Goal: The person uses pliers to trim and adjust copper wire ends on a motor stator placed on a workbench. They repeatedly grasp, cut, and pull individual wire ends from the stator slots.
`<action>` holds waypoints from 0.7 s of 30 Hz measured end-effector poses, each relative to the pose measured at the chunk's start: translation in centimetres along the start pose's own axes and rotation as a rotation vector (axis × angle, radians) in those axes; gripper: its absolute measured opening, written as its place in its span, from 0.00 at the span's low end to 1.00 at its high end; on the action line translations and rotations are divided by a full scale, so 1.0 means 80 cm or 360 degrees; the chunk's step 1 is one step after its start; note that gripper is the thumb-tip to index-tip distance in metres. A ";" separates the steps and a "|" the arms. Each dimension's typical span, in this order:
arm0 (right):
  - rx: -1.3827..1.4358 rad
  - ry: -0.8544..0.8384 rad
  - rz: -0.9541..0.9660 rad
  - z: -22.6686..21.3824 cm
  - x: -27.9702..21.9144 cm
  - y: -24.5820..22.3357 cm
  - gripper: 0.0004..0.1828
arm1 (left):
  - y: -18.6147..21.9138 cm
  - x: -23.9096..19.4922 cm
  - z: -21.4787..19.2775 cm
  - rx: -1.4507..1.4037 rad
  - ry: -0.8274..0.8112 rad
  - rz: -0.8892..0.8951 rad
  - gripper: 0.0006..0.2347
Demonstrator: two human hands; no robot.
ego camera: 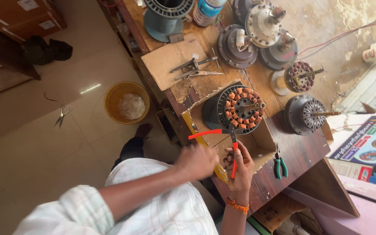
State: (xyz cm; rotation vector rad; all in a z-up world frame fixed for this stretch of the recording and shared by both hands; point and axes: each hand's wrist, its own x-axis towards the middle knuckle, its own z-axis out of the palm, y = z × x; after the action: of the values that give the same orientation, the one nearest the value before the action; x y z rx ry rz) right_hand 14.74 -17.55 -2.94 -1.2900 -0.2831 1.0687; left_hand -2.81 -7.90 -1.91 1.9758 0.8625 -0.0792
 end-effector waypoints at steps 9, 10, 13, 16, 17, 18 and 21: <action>-0.0016 -0.0021 -0.0029 -0.001 -0.002 -0.017 0.20 | -0.047 0.015 -0.030 0.0060 -0.0220 -0.0315 0.15; -0.0003 -0.0036 -0.0060 0.002 -0.001 -0.016 0.19 | -0.037 0.014 -0.017 -0.0038 -0.0368 -0.0345 0.14; -0.0205 0.0159 -0.0157 0.014 -0.006 -0.010 0.18 | -0.013 0.002 0.016 -0.0084 -0.0233 -0.0178 0.11; -0.0523 0.0335 -0.0035 0.022 -0.004 -0.022 0.24 | 0.002 0.002 0.025 -0.0128 -0.0236 -0.0256 0.11; -0.0317 0.0092 0.0157 0.024 -0.005 -0.025 0.27 | 0.005 0.005 0.024 -0.0131 -0.0238 -0.0284 0.11; -0.0108 -0.0153 0.0345 0.025 -0.005 -0.027 0.30 | 0.006 0.007 0.021 -0.0134 -0.0240 -0.0312 0.11; 0.0080 -0.0708 0.0684 0.027 -0.001 -0.028 0.36 | 0.005 0.006 0.016 -0.0095 -0.0207 -0.0399 0.10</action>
State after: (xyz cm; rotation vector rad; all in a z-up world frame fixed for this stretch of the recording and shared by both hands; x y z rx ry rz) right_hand 14.24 -16.00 -0.27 -1.0800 -0.3155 1.7233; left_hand -1.89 -8.74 -2.50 1.7779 1.0107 -0.3201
